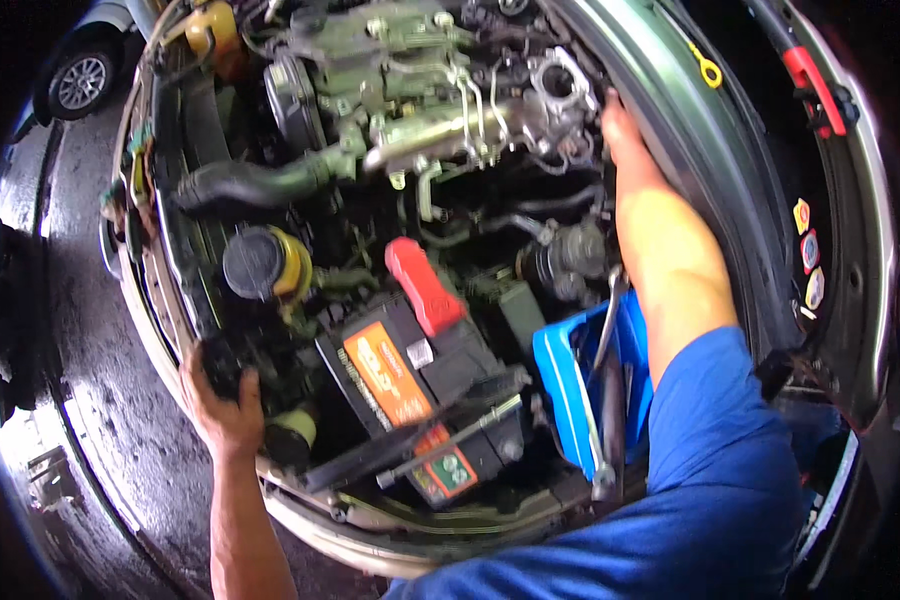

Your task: Maintaining or repairing mechanical components within a vehicle's engine bay.

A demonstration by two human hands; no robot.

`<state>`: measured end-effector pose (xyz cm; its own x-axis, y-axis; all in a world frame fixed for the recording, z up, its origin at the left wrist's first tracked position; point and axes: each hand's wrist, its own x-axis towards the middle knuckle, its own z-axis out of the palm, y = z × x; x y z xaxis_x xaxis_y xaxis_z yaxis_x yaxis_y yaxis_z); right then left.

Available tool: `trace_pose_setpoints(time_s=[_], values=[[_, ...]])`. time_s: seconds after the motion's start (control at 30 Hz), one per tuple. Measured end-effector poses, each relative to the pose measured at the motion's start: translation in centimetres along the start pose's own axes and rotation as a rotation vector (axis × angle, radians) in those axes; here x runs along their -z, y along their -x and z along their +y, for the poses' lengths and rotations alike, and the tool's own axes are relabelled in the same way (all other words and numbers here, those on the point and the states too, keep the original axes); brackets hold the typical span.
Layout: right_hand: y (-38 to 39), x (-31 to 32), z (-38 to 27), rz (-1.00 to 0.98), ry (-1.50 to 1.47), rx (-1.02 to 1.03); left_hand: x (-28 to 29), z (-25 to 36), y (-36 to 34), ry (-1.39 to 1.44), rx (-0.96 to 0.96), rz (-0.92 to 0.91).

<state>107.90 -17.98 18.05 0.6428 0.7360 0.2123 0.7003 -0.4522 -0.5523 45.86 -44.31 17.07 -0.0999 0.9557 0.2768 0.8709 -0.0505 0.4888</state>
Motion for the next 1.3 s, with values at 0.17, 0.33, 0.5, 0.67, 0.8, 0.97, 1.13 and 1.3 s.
trace_pose_setpoints(time_s=[0.17,0.33,0.5,0.67,0.8,0.97,1.13,1.3], values=[[4.2,2.2,-2.7,-0.113,0.11,0.072,-0.4,-0.4,0.4,0.025,-0.006,0.025],[8.8,5.9,-5.2,-0.424,0.356,0.134,-0.5,-0.3,0.2,0.048,-0.034,0.043],[15.9,12.8,-9.8,-0.585,0.28,0.456,-0.4,-0.2,0.1,0.019,-0.007,0.028],[24.7,21.6,-11.5,-0.83,0.337,0.563,-0.8,-1.2,0.5,0.016,-0.048,0.087],[31.4,27.2,-10.0,-0.8,0.383,0.501,-1.1,-1.7,0.3,0.022,-0.071,0.105],[40.5,30.1,-9.5,-0.834,0.483,0.234,-0.5,-1.4,0.6,-0.019,-0.04,0.04],[43.9,28.6,-8.8,-0.649,0.744,0.38,-0.2,-1.2,0.6,-0.003,-0.026,0.002],[40.5,30.1,-6.8,-0.54,0.539,0.186,-0.4,-1.5,0.6,0.004,-0.028,0.006]])
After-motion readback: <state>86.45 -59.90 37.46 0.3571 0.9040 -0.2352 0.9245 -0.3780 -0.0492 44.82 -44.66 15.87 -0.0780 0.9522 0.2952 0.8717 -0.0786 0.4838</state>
